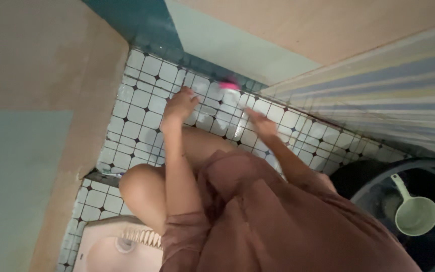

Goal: The person scrubs the tiled bathroom floor using a small brush, occasionally dipping the brush into a bucket of water and pouring water onto the floor with a ladle.

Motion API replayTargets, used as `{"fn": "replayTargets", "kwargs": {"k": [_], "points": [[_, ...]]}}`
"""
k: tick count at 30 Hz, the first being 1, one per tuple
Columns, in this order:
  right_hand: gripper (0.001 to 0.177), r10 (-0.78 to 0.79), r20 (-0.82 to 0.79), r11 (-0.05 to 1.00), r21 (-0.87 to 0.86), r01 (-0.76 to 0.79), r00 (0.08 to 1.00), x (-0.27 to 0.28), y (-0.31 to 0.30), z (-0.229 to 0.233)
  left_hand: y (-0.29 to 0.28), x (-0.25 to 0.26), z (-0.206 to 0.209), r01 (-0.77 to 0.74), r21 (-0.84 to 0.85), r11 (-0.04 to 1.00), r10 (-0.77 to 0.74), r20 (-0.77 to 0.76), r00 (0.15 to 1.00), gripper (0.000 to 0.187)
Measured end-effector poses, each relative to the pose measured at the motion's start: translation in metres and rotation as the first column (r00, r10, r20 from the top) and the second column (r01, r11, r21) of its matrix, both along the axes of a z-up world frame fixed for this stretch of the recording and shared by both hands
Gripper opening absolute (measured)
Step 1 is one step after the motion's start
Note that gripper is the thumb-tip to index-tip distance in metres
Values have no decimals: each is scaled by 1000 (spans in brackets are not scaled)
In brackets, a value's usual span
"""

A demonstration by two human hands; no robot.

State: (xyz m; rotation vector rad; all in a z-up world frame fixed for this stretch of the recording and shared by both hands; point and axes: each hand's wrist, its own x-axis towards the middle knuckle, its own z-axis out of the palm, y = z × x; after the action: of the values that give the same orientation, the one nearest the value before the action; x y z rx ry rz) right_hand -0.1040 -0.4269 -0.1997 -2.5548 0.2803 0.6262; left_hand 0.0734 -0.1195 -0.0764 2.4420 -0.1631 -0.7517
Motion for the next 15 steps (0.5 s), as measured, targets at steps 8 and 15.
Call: {"fn": "replayTargets", "kwargs": {"k": [8,15], "points": [[71,35,20,932,-363,-26,999,-119,-82,21,8,-5,8,-97,-43,994,87,-184,979,45],[73,288,81,944,-190,-269,954,41,35,-22,-20,-9,-8,98,-1,995,-98,-9,995,45]]}}
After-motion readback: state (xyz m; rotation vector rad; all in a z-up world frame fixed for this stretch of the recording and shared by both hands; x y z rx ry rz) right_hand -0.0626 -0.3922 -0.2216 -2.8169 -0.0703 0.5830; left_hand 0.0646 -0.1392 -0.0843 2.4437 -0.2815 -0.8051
